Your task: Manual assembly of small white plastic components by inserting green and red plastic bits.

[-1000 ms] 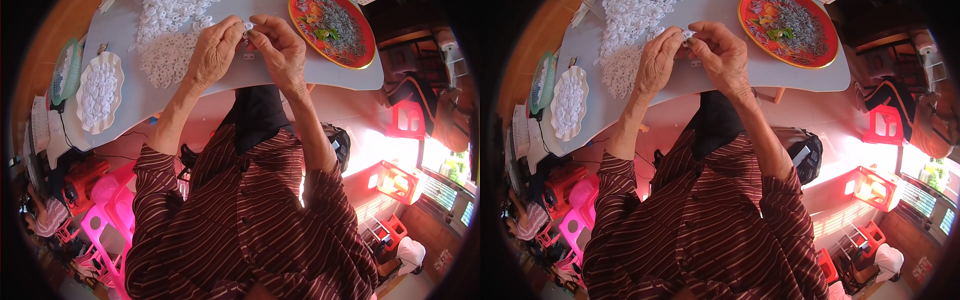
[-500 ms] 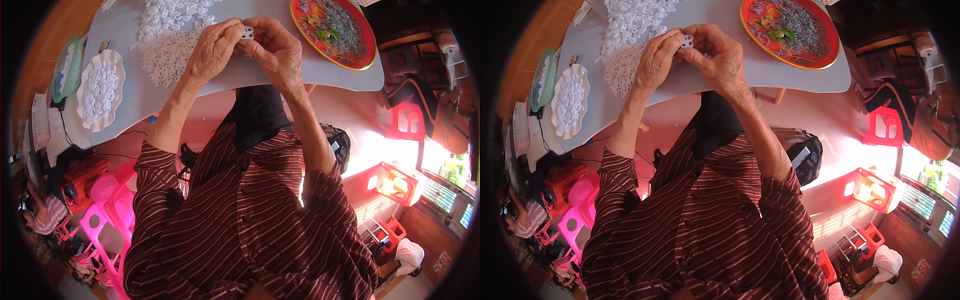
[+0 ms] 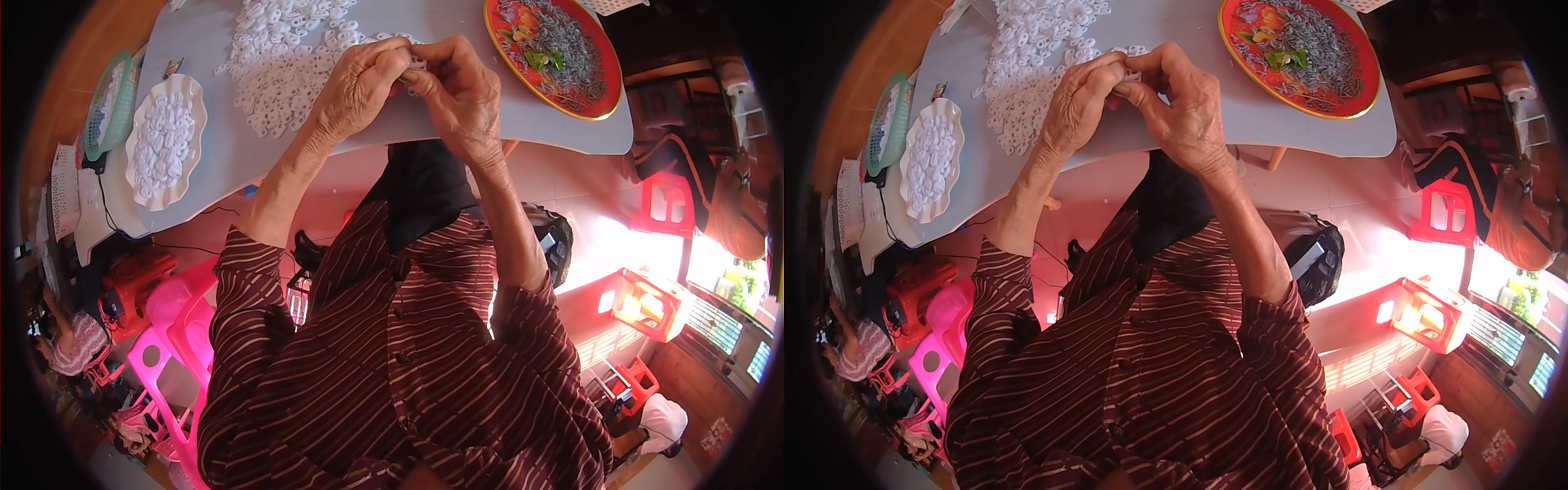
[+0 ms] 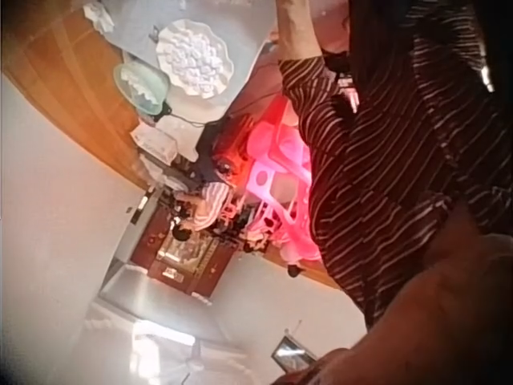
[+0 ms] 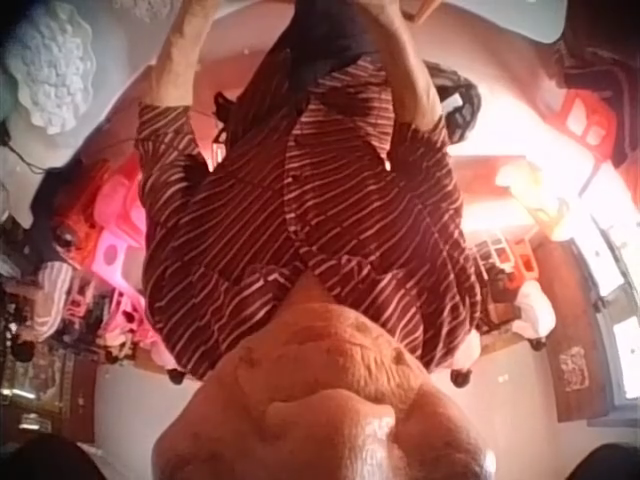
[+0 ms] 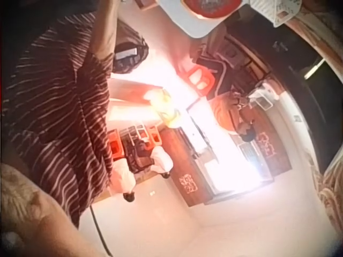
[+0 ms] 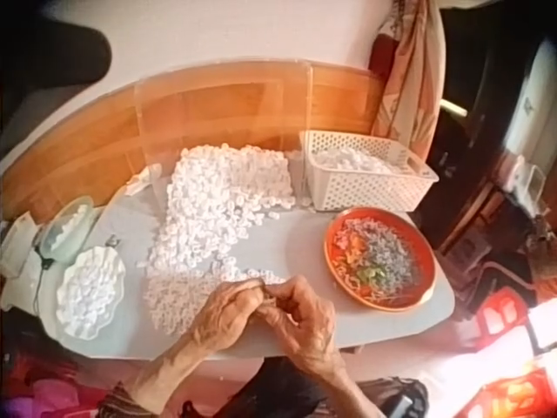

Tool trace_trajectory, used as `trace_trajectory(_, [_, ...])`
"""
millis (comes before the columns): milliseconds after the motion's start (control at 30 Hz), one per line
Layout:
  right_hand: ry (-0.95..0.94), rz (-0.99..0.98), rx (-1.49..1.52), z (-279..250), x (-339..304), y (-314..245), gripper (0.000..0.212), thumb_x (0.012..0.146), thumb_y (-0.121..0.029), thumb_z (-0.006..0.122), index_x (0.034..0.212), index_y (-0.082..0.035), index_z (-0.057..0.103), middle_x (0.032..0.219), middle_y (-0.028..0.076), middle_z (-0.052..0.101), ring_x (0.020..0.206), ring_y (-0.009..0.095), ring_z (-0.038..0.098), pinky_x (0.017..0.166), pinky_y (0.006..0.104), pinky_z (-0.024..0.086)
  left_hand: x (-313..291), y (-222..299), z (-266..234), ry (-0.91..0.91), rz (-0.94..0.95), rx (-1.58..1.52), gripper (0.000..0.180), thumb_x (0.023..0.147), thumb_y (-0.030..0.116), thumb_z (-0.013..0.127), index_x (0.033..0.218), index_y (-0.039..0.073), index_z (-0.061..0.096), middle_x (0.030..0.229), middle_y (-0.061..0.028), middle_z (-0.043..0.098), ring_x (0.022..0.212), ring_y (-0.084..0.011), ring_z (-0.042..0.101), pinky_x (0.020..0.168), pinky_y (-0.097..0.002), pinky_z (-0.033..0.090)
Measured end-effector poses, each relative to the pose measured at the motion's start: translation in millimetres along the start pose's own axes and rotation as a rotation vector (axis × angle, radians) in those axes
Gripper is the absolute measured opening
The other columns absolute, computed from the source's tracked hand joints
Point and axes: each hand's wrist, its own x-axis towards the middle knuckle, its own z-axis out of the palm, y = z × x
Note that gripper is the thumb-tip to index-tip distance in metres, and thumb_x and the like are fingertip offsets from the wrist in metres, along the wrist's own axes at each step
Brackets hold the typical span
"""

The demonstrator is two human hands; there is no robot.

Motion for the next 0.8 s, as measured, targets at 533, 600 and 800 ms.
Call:
trace_trajectory(533, [0.017,0.055,0.107,-1,-2,-11,0.014,0.083,-0.003,0.063,0.091,0.004,0.054,0.076,0.01,0.067,0.073,0.015,0.067,0.063,0.0219,0.051,3,-1,-2,-0.096,0.021,-0.023,0.03,0.088,0.025,0.039,0.076,-0.001,0.048,0.061,-0.0059,0.047,0.059,-0.0129,0.044,0.057,-0.0285,0.039])
trace_trajectory(600, [0.027,0.107,0.225,0,-1,-8,0.013,0.085,-0.005,0.062,0.091,0.004,0.055,0.076,0.009,0.066,0.072,0.013,0.066,0.063,0.0218,0.051,5,0,-2,-0.095,0.028,-0.038,0.03,0.089,0.024,0.039,0.077,-0.001,0.05,0.061,-0.0055,0.046,0.059,-0.0123,0.043,0.057,-0.0279,0.039])
trace_trajectory(800, [-0.012,0.201,0.3,-9,6,0,0.014,0.09,-0.01,0.057,0.093,0.004,0.057,0.075,0.007,0.064,0.066,0.009,0.059,0.062,0.0204,0.046,1,-4,3,-0.019,0.023,0.017,0.027,0.092,0.023,0.041,0.089,-0.001,0.053,0.063,-0.0052,0.047,0.06,-0.0123,0.043,0.057,-0.0279,0.039])
